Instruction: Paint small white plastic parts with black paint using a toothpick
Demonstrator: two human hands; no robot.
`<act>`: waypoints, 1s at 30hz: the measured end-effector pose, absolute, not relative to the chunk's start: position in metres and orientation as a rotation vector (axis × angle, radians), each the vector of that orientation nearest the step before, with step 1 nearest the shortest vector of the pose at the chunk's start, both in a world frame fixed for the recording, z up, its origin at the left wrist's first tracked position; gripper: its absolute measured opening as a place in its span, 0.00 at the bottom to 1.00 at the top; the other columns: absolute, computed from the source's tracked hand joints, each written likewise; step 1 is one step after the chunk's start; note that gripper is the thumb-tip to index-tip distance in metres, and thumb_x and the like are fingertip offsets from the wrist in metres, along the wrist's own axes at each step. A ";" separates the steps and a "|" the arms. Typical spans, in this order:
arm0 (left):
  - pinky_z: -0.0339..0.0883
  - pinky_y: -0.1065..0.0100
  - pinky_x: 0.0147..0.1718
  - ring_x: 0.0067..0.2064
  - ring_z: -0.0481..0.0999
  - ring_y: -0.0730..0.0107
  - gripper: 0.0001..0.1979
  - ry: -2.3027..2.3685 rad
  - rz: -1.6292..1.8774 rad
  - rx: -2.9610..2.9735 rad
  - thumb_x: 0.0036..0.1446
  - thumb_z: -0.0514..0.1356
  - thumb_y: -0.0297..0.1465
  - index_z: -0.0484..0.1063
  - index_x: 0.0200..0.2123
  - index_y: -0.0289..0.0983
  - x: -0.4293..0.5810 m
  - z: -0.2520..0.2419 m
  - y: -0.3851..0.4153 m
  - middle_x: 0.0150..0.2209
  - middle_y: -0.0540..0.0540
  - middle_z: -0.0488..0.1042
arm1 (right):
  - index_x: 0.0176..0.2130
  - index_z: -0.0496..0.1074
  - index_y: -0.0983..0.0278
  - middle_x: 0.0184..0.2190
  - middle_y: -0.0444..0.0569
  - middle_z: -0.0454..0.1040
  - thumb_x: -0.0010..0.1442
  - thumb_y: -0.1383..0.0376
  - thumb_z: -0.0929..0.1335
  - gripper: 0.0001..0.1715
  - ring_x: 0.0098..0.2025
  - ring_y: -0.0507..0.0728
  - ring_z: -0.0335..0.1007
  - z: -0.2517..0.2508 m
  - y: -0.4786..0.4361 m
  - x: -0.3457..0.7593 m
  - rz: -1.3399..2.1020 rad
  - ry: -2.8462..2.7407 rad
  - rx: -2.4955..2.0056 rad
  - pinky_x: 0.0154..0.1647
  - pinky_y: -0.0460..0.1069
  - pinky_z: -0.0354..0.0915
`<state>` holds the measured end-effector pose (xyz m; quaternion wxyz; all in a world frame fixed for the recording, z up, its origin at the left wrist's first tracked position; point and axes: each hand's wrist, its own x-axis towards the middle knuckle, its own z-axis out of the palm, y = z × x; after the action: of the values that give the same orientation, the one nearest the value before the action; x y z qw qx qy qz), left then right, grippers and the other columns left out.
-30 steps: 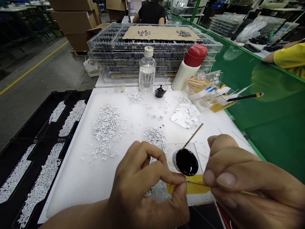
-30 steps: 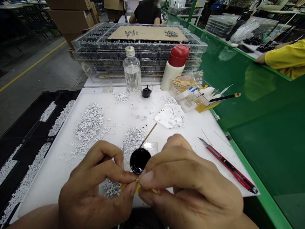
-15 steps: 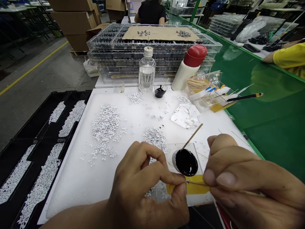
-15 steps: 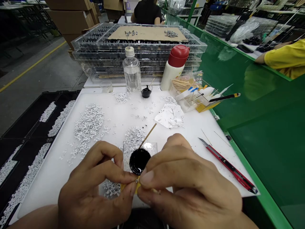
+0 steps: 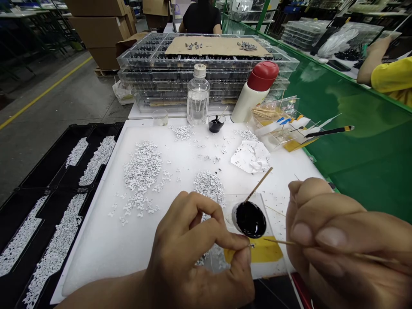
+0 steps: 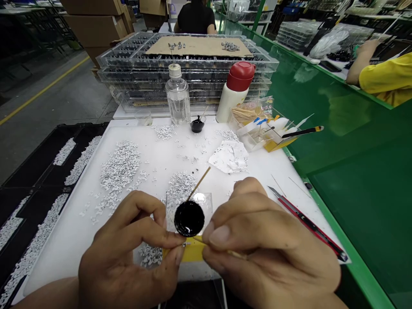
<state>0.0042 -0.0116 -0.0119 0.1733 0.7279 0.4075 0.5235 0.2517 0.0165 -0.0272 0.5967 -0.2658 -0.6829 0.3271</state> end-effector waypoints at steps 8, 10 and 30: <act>0.77 0.66 0.29 0.35 0.82 0.67 0.14 1.163 1.477 2.080 0.61 0.73 0.18 0.84 0.43 0.42 0.002 -0.013 -0.011 0.39 0.49 0.80 | 0.63 0.88 0.64 0.48 0.48 0.93 0.72 0.83 0.78 0.27 0.42 0.58 0.83 -0.017 0.024 0.241 0.721 -1.659 -0.526 0.46 0.61 0.77; 0.76 0.66 0.29 0.35 0.81 0.68 0.13 1.165 1.488 2.087 0.61 0.73 0.18 0.83 0.43 0.42 0.003 -0.013 -0.011 0.39 0.50 0.79 | 0.63 0.89 0.64 0.49 0.48 0.92 0.72 0.83 0.78 0.26 0.44 0.58 0.81 -0.019 0.023 0.241 0.743 -1.654 -0.531 0.46 0.60 0.79; 0.76 0.67 0.30 0.36 0.81 0.71 0.11 1.175 1.481 2.090 0.63 0.72 0.20 0.82 0.43 0.43 0.006 -0.013 -0.012 0.40 0.52 0.78 | 0.65 0.88 0.63 0.53 0.44 0.93 0.77 0.81 0.78 0.24 0.46 0.56 0.82 -0.020 0.021 0.240 0.804 -1.602 -0.511 0.49 0.61 0.77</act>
<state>0.0057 -0.0122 -0.0131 0.1608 0.7320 0.4115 0.5187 0.2399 0.0214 -0.0198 0.5963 -0.2199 -0.6901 0.3461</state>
